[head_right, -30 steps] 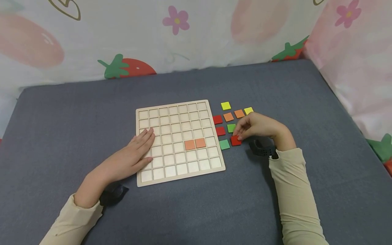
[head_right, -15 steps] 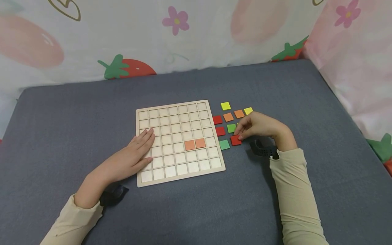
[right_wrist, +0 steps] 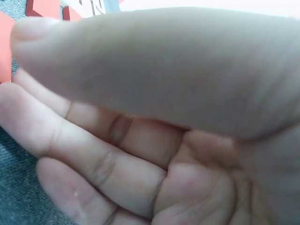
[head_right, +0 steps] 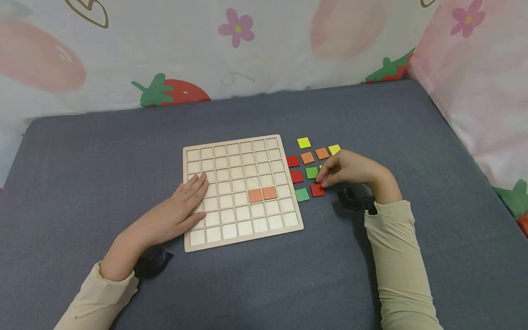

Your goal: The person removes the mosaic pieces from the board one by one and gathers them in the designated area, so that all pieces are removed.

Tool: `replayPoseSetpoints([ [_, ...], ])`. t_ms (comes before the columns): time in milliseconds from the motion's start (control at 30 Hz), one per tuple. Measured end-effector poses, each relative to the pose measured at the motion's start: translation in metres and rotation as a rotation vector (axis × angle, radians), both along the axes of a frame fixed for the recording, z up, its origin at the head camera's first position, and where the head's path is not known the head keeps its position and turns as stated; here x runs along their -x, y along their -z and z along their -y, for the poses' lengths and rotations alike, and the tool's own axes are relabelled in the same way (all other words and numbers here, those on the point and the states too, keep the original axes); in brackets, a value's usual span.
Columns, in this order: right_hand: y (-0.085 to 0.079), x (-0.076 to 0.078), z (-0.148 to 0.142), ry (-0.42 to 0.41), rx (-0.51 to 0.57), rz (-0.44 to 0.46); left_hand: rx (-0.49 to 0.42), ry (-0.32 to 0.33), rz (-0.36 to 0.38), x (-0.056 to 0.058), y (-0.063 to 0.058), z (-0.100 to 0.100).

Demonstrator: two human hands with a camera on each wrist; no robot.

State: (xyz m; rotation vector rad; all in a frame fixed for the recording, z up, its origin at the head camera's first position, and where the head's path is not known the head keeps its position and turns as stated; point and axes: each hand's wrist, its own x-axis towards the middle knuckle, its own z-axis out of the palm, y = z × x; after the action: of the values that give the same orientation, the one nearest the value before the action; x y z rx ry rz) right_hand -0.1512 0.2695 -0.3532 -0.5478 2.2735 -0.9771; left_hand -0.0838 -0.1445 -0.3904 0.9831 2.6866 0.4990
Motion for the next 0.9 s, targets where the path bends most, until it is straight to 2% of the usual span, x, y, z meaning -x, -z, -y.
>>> replayPoseSetpoints([
  [467,-0.002,-0.003,0.001,0.084,0.053,-0.008,-0.002,0.006,0.001,0.0,-0.001,0.0],
  [733,0.0,-0.003,0.011,0.07,0.129,-0.05,-0.014,0.012,-0.01,0.0,-0.001,0.0],
  [900,0.002,-0.003,0.017,0.065,0.181,-0.032,-0.016,0.011,-0.012,0.0,-0.001,0.001],
])
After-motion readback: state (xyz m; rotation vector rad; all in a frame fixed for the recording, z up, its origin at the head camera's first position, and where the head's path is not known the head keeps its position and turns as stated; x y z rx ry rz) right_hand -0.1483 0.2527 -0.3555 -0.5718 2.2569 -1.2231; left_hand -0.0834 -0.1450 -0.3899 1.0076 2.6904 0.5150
